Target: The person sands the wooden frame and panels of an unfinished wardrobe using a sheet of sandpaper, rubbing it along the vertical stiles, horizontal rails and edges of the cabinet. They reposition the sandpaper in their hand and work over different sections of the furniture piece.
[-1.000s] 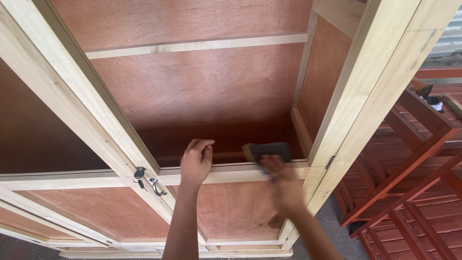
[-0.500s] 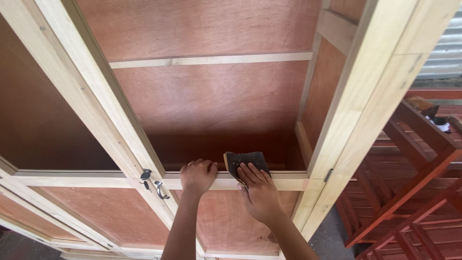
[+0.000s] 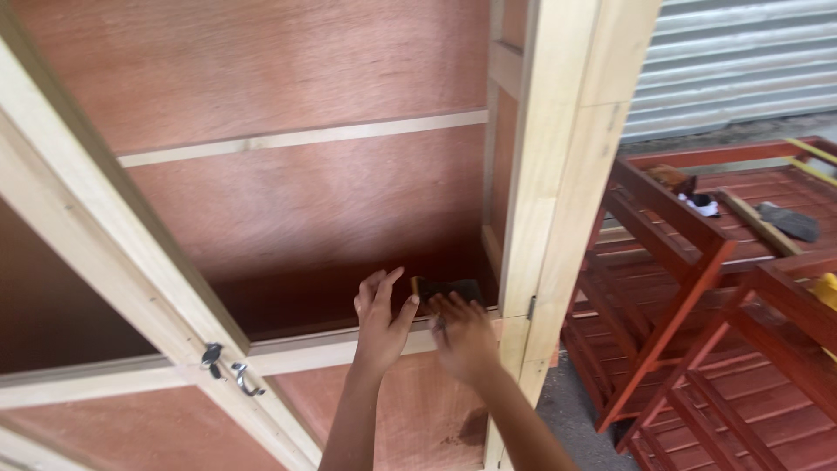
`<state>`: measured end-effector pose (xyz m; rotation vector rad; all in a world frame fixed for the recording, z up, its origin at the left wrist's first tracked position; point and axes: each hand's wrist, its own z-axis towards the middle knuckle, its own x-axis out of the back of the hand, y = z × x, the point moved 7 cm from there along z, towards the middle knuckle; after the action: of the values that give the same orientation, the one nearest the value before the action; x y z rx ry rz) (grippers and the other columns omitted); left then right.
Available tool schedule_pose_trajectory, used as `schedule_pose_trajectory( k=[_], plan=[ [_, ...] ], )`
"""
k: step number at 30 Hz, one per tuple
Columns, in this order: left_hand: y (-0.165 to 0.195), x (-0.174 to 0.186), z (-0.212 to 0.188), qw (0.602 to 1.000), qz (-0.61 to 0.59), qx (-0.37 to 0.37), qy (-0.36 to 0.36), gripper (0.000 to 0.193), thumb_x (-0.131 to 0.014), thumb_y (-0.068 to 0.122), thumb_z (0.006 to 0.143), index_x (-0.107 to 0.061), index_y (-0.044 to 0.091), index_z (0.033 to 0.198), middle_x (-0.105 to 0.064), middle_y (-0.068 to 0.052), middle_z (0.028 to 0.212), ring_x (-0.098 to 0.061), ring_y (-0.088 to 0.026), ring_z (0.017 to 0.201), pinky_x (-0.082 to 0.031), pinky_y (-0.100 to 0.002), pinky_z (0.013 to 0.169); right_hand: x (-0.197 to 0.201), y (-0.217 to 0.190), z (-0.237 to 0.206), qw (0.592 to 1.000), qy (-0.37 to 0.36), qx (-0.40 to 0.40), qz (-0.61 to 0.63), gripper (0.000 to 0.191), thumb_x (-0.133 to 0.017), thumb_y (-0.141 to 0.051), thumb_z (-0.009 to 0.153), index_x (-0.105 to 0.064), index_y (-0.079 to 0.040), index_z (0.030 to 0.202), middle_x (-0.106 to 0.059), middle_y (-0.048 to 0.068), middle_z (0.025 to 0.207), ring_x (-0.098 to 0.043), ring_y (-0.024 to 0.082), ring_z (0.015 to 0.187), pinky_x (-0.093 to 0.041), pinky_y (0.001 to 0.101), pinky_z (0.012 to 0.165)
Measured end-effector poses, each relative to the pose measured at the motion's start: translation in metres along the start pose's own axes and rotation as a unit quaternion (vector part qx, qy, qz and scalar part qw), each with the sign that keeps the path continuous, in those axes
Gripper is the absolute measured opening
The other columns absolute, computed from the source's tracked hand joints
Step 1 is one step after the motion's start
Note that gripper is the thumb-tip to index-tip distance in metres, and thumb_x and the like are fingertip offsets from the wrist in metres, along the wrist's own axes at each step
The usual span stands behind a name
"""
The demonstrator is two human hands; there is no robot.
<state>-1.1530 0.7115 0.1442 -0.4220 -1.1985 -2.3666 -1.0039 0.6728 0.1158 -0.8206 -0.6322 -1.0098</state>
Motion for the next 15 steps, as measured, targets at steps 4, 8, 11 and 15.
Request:
schedule_pose_trajectory(
  k=[4,8,11,15],
  plan=[
    [0.002,-0.019,-0.02,0.985,-0.163,0.021,0.052,0.058,-0.062,0.038,0.097,-0.047,0.013,0.147,-0.038,-0.014,0.15,-0.043,-0.032,0.135,-0.047,-0.046,0.104,0.017,-0.013,-0.025,0.994,0.031,0.053,0.095,0.05,-0.045,-0.027,0.099,-0.061,-0.007,0.142,-0.055,0.015,0.151,-0.04,0.04,0.144,-0.025,0.0589,0.114],
    [-0.003,-0.024,-0.02,0.975,-0.195,0.054,0.092,0.062,-0.06,0.039,0.102,-0.042,0.01,0.154,-0.037,-0.017,0.154,-0.038,-0.033,0.143,-0.032,-0.047,0.119,0.038,0.016,-0.027,0.941,-0.019,-0.141,0.306,0.053,-0.044,-0.038,0.109,-0.062,0.003,0.138,-0.057,0.025,0.143,-0.044,0.041,0.139,-0.031,0.0542,0.116],
    [-0.002,-0.027,-0.014,0.952,-0.276,0.107,0.072,0.072,-0.064,0.039,0.096,-0.035,0.012,0.156,-0.029,-0.015,0.158,-0.031,-0.032,0.146,-0.026,-0.047,0.118,0.047,0.036,-0.037,0.766,0.01,-0.371,0.525,0.056,-0.046,-0.041,0.11,-0.064,0.008,0.131,-0.058,0.032,0.132,-0.053,0.042,0.127,-0.043,0.0507,0.11],
    [0.017,-0.049,-0.024,0.834,-0.519,0.189,-0.009,0.077,-0.067,0.042,0.091,-0.032,0.015,0.154,-0.041,-0.011,0.153,-0.039,-0.026,0.145,-0.032,-0.045,0.119,0.074,0.02,-0.037,0.537,0.194,-0.291,0.768,0.054,-0.045,-0.043,0.102,-0.055,-0.003,0.137,-0.068,0.013,0.131,-0.061,0.027,0.124,-0.046,0.0422,0.107]
  ],
)
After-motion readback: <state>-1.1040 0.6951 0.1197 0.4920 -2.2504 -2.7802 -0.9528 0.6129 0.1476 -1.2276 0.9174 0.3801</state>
